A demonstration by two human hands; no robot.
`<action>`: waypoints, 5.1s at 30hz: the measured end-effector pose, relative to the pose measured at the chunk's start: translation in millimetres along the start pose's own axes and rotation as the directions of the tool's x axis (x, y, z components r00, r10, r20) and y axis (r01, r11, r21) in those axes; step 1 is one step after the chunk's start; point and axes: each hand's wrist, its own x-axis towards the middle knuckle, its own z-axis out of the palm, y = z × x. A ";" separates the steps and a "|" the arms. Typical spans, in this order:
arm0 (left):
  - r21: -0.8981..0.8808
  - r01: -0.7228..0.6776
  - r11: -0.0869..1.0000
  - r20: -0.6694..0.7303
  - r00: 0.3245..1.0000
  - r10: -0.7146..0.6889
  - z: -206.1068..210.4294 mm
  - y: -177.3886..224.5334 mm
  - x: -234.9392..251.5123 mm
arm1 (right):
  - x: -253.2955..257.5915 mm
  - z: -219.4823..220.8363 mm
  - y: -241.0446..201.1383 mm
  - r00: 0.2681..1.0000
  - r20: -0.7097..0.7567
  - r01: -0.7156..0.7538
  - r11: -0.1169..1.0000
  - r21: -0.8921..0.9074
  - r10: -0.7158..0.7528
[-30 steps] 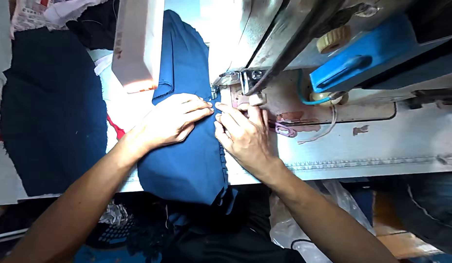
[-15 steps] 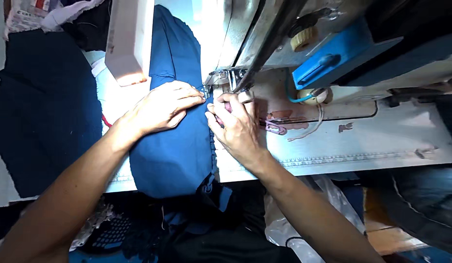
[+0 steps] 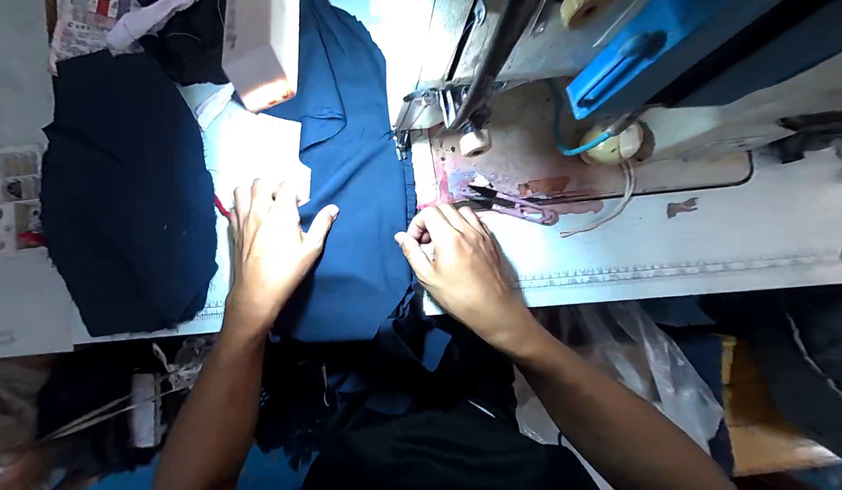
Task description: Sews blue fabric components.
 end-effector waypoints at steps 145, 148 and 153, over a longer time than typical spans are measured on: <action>-0.207 -0.800 0.563 -0.028 0.580 0.814 8.7 23.7 56.6 | 17.8 -11.3 -1.2 0.993 -0.055 0.110 0.993 0.039 -0.108; -0.269 -0.807 0.526 -0.039 0.555 0.831 32.7 6.7 53.5 | 17.1 -13.4 3.1 0.994 -0.046 0.101 0.994 0.046 -0.099; -0.216 -0.812 0.543 0.018 0.553 0.833 33.7 0.6 46.6 | 19.7 -9.0 1.6 0.994 -0.066 0.093 0.995 0.026 -0.092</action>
